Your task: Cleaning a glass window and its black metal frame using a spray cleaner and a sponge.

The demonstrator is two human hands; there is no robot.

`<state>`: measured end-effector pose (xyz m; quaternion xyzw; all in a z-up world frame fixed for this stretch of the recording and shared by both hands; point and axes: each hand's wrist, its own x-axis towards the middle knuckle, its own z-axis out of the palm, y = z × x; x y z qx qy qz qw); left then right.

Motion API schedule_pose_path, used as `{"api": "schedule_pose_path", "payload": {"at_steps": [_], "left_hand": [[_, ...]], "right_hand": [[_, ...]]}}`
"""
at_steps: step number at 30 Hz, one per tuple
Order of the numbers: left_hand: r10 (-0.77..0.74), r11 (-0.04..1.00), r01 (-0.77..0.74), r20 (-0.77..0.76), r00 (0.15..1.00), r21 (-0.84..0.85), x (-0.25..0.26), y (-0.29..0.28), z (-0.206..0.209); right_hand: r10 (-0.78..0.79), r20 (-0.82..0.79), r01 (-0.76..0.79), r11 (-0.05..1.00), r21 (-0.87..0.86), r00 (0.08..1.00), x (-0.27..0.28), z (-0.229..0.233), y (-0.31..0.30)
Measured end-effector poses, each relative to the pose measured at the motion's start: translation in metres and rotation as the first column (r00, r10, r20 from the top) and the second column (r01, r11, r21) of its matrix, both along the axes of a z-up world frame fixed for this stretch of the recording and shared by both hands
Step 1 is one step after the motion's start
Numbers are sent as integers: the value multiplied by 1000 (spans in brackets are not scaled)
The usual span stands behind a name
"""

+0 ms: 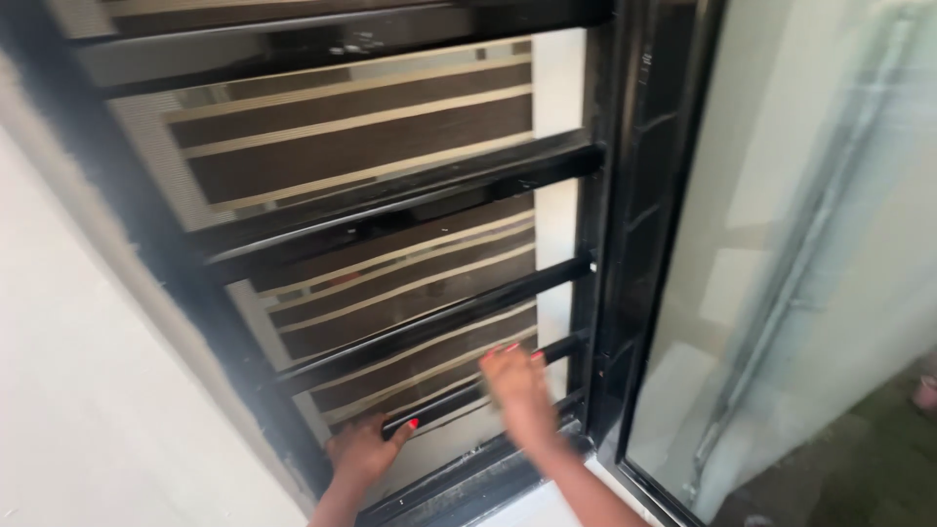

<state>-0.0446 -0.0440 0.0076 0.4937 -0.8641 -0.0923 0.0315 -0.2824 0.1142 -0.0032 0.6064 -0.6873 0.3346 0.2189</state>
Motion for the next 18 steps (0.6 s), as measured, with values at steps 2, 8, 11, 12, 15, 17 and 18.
{"api": "schedule_pose_path", "payload": {"at_steps": [2,8,11,12,15,17,18], "left_hand": [[19,1000,-19,61,998,4,-2,-6,-7],[-14,1000,16,98,995,-20,2,-14,-11],[-29,999,26,118,993,30,2,-25,-19],[-14,999,10,118,993,33,3,-21,-17],[-64,996,70,101,993,-55,5,-19,-15],[-165,972,179,96,982,-154,10,-22,-23],[-152,975,165,98,984,-146,11,-16,-14]], "right_hand": [[-324,-161,306,944,-126,932,-51,1,12],[-525,-10,518,842,-151,851,-104,10,9],[-555,36,555,824,-114,831,-89,11,15],[-542,35,542,833,-111,840,-82,9,20],[-565,161,580,811,-67,809,-61,0,29],[-433,424,533,833,-150,795,-47,-9,32],[-425,423,521,842,-141,800,-43,-41,33]]}}
